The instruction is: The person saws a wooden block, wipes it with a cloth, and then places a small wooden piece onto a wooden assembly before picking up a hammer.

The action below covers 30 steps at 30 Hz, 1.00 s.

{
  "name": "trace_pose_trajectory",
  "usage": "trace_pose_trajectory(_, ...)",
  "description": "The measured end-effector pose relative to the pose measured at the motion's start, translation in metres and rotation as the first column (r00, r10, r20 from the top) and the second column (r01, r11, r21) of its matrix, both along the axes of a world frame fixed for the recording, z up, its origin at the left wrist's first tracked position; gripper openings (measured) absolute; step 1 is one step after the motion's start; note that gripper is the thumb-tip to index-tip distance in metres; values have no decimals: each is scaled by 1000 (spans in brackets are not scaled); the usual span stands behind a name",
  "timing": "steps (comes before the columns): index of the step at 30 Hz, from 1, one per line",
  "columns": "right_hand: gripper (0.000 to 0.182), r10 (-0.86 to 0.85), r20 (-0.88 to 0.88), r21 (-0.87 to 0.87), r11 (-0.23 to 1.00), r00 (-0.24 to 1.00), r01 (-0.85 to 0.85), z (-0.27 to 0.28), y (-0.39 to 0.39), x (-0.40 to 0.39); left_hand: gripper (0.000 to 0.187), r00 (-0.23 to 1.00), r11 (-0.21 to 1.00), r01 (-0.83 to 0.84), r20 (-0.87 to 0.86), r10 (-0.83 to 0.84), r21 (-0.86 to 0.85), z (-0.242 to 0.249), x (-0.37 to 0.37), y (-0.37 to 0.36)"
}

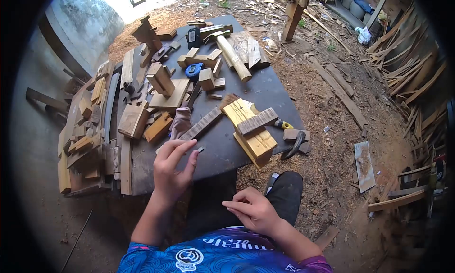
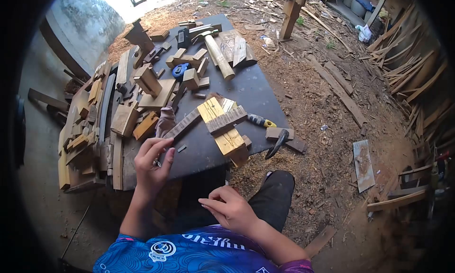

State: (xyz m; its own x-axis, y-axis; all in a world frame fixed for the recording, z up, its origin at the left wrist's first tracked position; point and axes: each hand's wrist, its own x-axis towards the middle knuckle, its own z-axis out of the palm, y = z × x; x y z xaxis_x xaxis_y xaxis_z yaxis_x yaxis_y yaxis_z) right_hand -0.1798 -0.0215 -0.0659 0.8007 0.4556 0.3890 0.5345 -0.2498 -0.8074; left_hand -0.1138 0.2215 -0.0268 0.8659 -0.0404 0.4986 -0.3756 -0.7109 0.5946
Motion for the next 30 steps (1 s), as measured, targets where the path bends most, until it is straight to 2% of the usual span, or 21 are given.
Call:
trace_pose_trajectory(2,25,33,26,52,998,999,-35,8,-3,0,25,999,1000,3,33,-2,-23,13,0,-6)
trace_pose_trajectory(4,25,66,-10,85,994,998,-65,12,-6,1,25,994,990,94,61,-88,-104,28,2,-18)
trace_pose_trajectory(5,25,99,-37,123,988,994,-94,14,-6,0,28,990,988,131,70,-125,-85,33,5,-23)
trace_pose_trajectory(9,25,98,-98,119,989,990,-86,17,-6,-5,36,979,971,194,90,-182,-140,46,15,-48)
trace_pose_trajectory(17,27,-8,-86,83,996,996,16,17,-19,-9,35,988,969,142,-27,-151,-203,44,28,-72)
trace_pose_trajectory(22,27,-39,-107,74,996,993,47,22,-24,-7,39,979,919,95,-130,-155,-382,32,32,-78)
trace_pose_trajectory(25,27,-51,-85,75,996,995,57,22,-23,-4,39,985,918,65,-122,-122,-392,33,33,-82)
trace_pose_trajectory(30,26,-45,-45,106,993,998,50,13,-18,-6,36,982,922,104,-107,-155,-373,30,34,-88)
